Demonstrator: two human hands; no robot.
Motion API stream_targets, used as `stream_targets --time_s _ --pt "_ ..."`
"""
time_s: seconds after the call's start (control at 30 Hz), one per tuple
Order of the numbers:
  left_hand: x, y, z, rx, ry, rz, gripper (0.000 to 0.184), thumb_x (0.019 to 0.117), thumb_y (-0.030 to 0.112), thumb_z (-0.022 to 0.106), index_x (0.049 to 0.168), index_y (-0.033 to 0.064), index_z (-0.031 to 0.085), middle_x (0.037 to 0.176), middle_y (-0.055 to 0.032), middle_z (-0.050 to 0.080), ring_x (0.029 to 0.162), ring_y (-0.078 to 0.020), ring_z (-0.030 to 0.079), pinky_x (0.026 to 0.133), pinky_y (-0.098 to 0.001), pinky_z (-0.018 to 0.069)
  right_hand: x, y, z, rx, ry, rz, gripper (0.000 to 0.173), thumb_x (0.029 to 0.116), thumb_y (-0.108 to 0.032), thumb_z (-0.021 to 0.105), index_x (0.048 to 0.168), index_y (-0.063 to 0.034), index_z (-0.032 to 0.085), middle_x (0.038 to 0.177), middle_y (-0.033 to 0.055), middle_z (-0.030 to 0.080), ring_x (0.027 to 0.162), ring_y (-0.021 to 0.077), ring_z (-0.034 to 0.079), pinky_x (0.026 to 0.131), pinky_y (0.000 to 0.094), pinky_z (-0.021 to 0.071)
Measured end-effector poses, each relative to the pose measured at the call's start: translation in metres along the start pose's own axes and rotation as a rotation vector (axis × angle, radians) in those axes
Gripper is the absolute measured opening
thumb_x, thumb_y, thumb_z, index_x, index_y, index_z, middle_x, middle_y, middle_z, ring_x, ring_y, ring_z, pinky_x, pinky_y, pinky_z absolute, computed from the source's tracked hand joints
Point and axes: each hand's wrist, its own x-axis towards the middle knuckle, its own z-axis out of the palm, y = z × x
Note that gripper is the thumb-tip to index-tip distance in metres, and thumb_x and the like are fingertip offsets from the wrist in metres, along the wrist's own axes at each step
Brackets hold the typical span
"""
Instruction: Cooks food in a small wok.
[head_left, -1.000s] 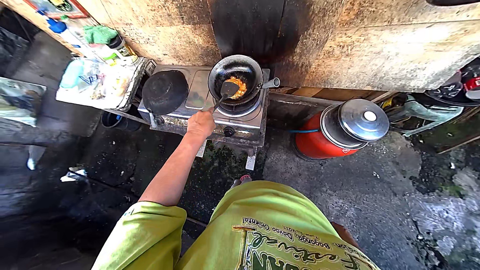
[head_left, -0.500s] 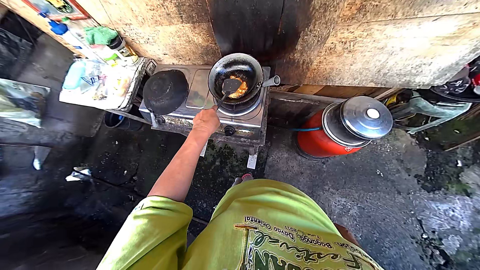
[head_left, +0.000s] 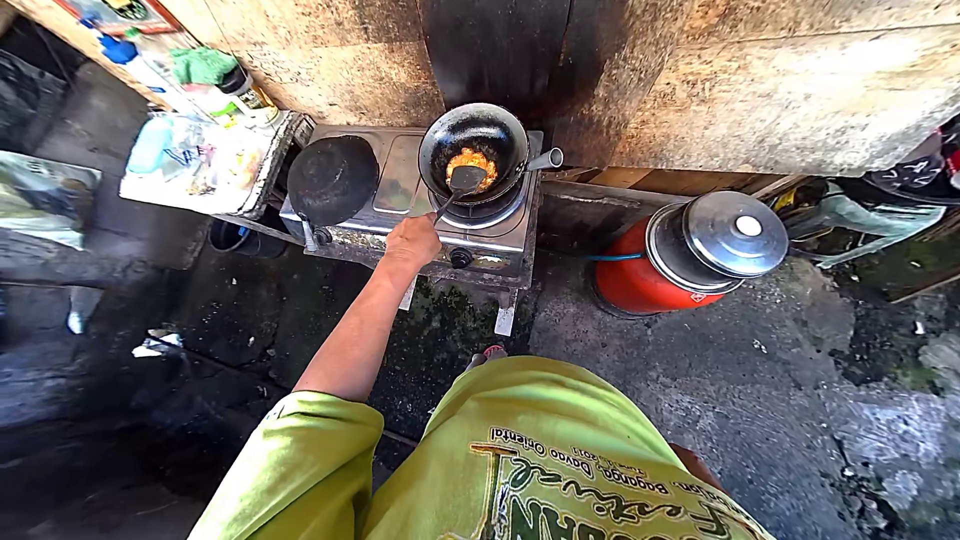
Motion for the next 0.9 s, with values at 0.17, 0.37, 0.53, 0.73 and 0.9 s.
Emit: stream_targets --time_s 0.17,0.37,0.53,0.73,0.9 --pt "0.0 0.003 -0.001 0.001 -0.011 0.01 0.047 0.1058 0.021 0.049 0.153 0.0183 0.051 0.132 -0.0228 0.066 0.123 -0.0432 0.063 0.096 -0.067 0.0492 0.0 0.0 -0.001 0.03 0.01 -0.012 0.036 0.1065 -0.025 0.059 0.131 0.0001 0.067 0.126 0.0254 0.069 0.121 0.0399 0.065 0.108 0.0592 0.0465" --pt "-0.005 -0.003 -0.007 0.032 -0.01 0.007 0.046 0.1056 0.023 0.05 0.152 0.0181 0.052 0.133 -0.0227 0.065 0.125 -0.0436 0.062 0.097 -0.0671 0.0487 -0.009 -0.014 -0.004 0.004 -0.004 -0.003 0.038 0.1072 -0.026 0.058 0.134 -0.0004 0.065 0.131 0.0244 0.067 0.127 0.0394 0.062 0.111 0.0585 0.0433" --pt "-0.005 0.003 0.0 0.04 -0.013 0.004 0.045 0.1052 0.021 0.051 0.15 0.016 0.053 0.132 -0.023 0.065 0.124 -0.0433 0.062 0.096 -0.0664 0.0496 -0.011 -0.013 -0.002 0.043 0.001 -0.011 0.037 0.107 -0.025 0.059 0.133 0.0004 0.065 0.131 0.025 0.067 0.126 0.0393 0.062 0.111 0.0574 0.0439" --pt "-0.013 -0.001 -0.013 0.033 0.018 0.034 0.047 0.1044 0.021 0.052 0.151 0.0163 0.053 0.132 -0.0244 0.065 0.124 -0.0446 0.062 0.097 -0.0682 0.048 -0.01 -0.006 0.001 0.048 0.01 -0.027 0.037 0.1073 -0.024 0.058 0.132 0.0019 0.065 0.129 0.0259 0.068 0.123 0.0402 0.064 0.109 0.0582 0.0455" --pt "-0.017 0.002 -0.01 0.07 -0.017 0.027 0.046 0.1052 0.022 0.051 0.151 0.0167 0.053 0.132 -0.0228 0.065 0.124 -0.0434 0.062 0.097 -0.0671 0.0487 -0.006 -0.003 0.001 0.009 -0.008 -0.023 0.038 0.1077 -0.026 0.057 0.133 0.001 0.065 0.131 0.0257 0.067 0.128 0.04 0.061 0.112 0.0585 0.0431"
